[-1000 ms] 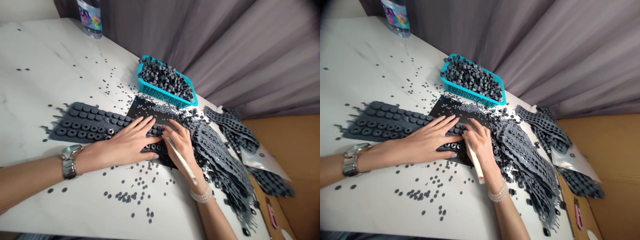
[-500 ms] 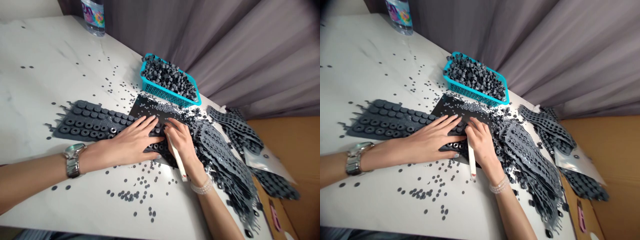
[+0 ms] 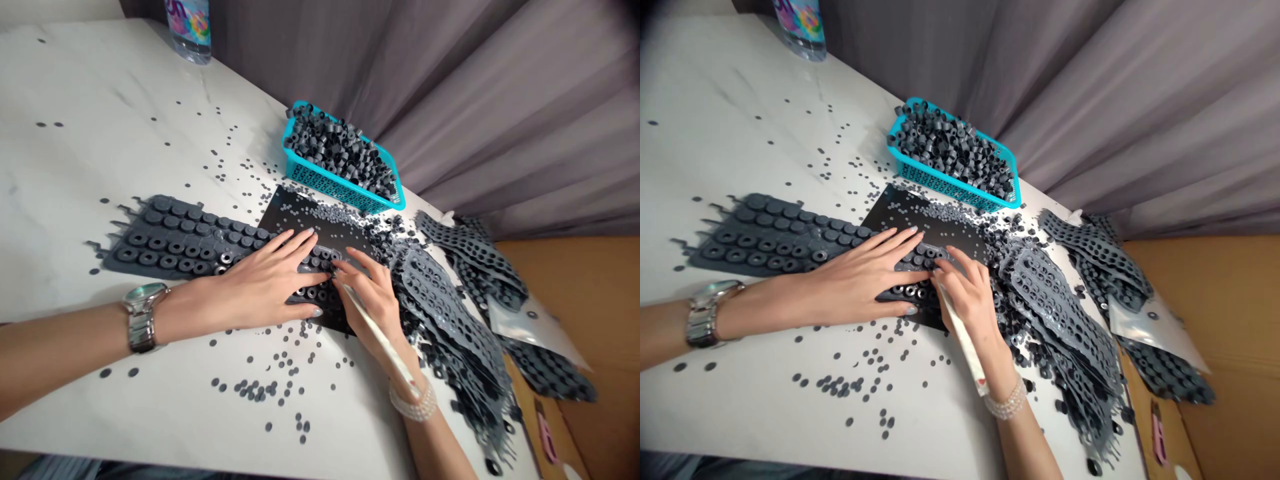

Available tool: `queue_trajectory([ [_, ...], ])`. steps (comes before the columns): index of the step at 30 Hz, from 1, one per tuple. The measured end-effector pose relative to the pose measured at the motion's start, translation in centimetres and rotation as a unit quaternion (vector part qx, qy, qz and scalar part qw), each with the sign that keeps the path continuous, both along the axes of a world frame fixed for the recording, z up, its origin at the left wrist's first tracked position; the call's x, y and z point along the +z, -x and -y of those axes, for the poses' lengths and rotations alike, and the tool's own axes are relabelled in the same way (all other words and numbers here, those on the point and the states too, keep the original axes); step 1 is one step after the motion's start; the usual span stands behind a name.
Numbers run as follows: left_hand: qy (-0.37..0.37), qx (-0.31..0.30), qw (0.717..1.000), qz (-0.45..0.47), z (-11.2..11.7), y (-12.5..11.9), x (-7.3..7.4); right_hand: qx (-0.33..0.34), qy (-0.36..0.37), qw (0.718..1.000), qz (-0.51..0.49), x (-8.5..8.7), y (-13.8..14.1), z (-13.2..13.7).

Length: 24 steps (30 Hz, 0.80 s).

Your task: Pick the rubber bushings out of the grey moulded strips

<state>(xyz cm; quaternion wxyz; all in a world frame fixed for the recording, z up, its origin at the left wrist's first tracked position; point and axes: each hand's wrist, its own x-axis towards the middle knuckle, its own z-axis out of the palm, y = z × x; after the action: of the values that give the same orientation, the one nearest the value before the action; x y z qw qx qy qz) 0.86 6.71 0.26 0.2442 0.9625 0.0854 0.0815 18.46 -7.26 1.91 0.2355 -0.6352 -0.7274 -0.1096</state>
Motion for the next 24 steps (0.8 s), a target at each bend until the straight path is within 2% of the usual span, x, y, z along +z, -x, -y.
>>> queue_trajectory([
  [8, 0.022, 0.004, 1.000, -0.017, 0.0, 0.0, 0.2, 0.040, 0.006, 0.999, 0.037, -0.1, 0.2, -0.4],
  [14, 0.014, 0.002, 1.000, -0.015, 0.0, 0.0, 0.2, 0.051, 0.043, 0.996, 0.062, -0.4, -0.1, -0.4],
  [17, 0.007, 0.001, 1.000, -0.013, 0.1, -0.2, 0.3, 0.038, 0.028, 0.997, 0.061, -0.9, -0.1, -0.6],
  [20, 0.009, 0.008, 1.000, -0.018, 0.1, -0.2, 0.4, -0.039, -0.010, 0.999, 0.023, -1.2, -0.4, -0.8],
  [24, 0.014, 0.006, 1.000, -0.018, 0.1, -0.1, 0.3, -0.218, -0.067, 0.973, -0.047, -0.7, -1.5, -0.9],
])
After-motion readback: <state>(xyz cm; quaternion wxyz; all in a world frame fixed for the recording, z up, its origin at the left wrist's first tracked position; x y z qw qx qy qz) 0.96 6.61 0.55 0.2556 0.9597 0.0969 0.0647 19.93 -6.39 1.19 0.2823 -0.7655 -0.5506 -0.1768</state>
